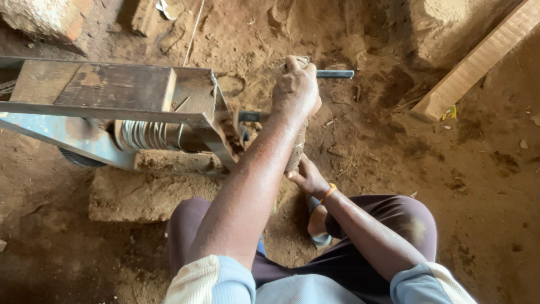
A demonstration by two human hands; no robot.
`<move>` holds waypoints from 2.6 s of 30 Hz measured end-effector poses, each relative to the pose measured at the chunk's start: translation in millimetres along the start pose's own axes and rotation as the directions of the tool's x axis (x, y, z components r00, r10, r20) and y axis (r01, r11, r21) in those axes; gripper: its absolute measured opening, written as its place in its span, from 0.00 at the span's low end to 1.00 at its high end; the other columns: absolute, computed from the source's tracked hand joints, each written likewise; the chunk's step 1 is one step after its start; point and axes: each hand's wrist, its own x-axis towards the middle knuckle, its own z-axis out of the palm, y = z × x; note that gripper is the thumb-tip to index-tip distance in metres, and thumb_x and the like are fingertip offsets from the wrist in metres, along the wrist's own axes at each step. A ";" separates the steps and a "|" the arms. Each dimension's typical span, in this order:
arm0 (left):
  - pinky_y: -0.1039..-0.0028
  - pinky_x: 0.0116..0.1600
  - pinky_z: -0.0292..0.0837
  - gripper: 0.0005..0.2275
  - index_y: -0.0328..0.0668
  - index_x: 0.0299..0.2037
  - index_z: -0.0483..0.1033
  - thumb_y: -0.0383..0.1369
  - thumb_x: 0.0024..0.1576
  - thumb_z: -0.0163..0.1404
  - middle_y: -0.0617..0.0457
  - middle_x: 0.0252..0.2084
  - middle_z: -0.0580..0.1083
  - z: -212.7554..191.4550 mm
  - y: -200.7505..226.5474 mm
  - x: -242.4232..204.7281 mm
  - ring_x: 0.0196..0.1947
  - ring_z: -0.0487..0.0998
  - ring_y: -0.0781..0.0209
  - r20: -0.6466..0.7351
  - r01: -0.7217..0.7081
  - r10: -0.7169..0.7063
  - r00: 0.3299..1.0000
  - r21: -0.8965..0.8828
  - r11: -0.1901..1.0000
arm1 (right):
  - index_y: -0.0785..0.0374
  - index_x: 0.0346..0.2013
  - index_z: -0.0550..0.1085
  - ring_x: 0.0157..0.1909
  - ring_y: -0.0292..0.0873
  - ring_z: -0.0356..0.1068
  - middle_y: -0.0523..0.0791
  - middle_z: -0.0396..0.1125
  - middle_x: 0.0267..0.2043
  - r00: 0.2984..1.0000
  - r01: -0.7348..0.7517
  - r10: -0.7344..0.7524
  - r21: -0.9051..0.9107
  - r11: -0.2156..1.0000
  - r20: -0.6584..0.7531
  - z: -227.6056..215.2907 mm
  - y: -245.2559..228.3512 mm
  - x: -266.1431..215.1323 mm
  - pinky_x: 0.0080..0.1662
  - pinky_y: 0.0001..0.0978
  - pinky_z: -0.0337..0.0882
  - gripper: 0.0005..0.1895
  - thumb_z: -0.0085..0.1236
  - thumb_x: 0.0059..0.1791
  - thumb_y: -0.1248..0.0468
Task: The person rotates the handle of a manual winding machine with one hand while holding and guiding a twine-wrapped cylindrical object with the other hand.
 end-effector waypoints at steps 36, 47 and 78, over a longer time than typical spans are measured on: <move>0.55 0.57 0.77 0.19 0.31 0.57 0.74 0.31 0.56 0.54 0.26 0.63 0.66 -5.8 -4.6 68.9 0.57 0.75 0.37 0.314 0.028 -0.074 0.947 0.148 0.989 | 0.72 0.62 0.66 0.56 0.43 0.73 0.52 0.72 0.55 0.957 -0.214 0.188 -0.102 0.971 -0.219 13.9 -23.7 -4.0 0.55 0.37 0.74 0.49 0.52 0.47 0.31; 0.54 0.61 0.75 0.20 0.30 0.56 0.75 0.31 0.54 0.55 0.30 0.61 0.69 -0.2 -7.7 74.9 0.56 0.77 0.40 0.381 0.037 -0.078 0.921 0.115 0.993 | 0.74 0.71 0.58 0.72 0.45 0.59 0.53 0.61 0.71 0.996 0.080 -0.081 0.041 0.996 0.021 -0.9 -8.0 6.9 0.71 0.42 0.59 0.52 0.65 0.47 0.39; 0.58 0.64 0.73 0.19 0.39 0.53 0.82 0.34 0.51 0.57 0.40 0.58 0.76 -5.5 -10.0 99.7 0.57 0.78 0.45 0.421 0.079 -0.109 0.900 0.087 0.993 | 0.73 0.66 0.63 0.68 0.45 0.65 0.53 0.67 0.65 0.997 0.020 -0.013 0.083 0.996 -0.076 19.1 -59.8 8.4 0.67 0.40 0.65 0.48 0.57 0.50 0.34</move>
